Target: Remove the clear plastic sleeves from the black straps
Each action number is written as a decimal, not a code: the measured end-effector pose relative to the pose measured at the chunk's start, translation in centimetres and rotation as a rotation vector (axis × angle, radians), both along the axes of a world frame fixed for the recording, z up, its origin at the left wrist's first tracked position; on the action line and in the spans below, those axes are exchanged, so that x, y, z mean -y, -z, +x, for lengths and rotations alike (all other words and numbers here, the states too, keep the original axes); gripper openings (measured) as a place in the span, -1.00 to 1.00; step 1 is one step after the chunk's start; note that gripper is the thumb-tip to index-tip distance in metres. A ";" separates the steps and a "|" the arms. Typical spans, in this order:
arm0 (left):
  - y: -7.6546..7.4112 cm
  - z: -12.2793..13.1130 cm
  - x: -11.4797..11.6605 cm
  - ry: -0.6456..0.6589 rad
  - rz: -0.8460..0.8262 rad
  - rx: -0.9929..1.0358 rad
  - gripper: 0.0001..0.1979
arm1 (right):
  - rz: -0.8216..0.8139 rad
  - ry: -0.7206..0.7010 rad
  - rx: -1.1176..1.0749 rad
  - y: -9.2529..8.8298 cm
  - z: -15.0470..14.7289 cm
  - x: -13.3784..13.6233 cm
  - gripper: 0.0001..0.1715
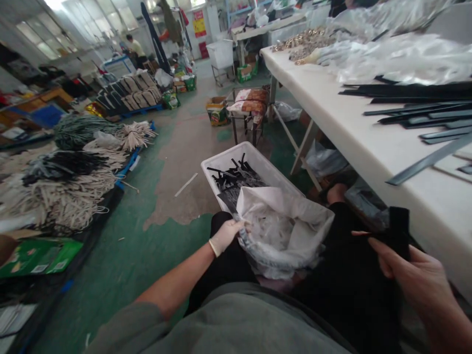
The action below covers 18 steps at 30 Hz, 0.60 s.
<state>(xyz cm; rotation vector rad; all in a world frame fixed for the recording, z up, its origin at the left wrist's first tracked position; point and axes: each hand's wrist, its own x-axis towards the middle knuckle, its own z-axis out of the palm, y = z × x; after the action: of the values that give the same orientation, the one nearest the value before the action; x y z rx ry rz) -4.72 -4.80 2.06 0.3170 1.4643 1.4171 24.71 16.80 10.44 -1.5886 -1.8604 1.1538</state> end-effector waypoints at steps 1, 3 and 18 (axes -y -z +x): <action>-0.5 -1.9 -1.0 -0.037 -0.006 -0.014 -0.70 | -0.003 0.006 0.030 -0.2 -0.5 -0.2 -0.41; -2.3 -6.3 -3.9 -0.085 0.005 -0.060 -0.71 | 0.007 0.036 0.071 -1.2 -2.6 -0.7 -0.43; 4.3 -8.2 -16.2 0.393 -0.131 -0.974 -0.66 | 0.200 -0.164 0.405 5.5 -3.0 -3.2 -0.49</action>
<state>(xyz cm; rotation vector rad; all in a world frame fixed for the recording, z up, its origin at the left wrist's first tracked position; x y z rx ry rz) -12.89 11.36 -2.22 1.2603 2.0836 0.8402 21.68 20.00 4.91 -1.6699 -2.3175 0.7118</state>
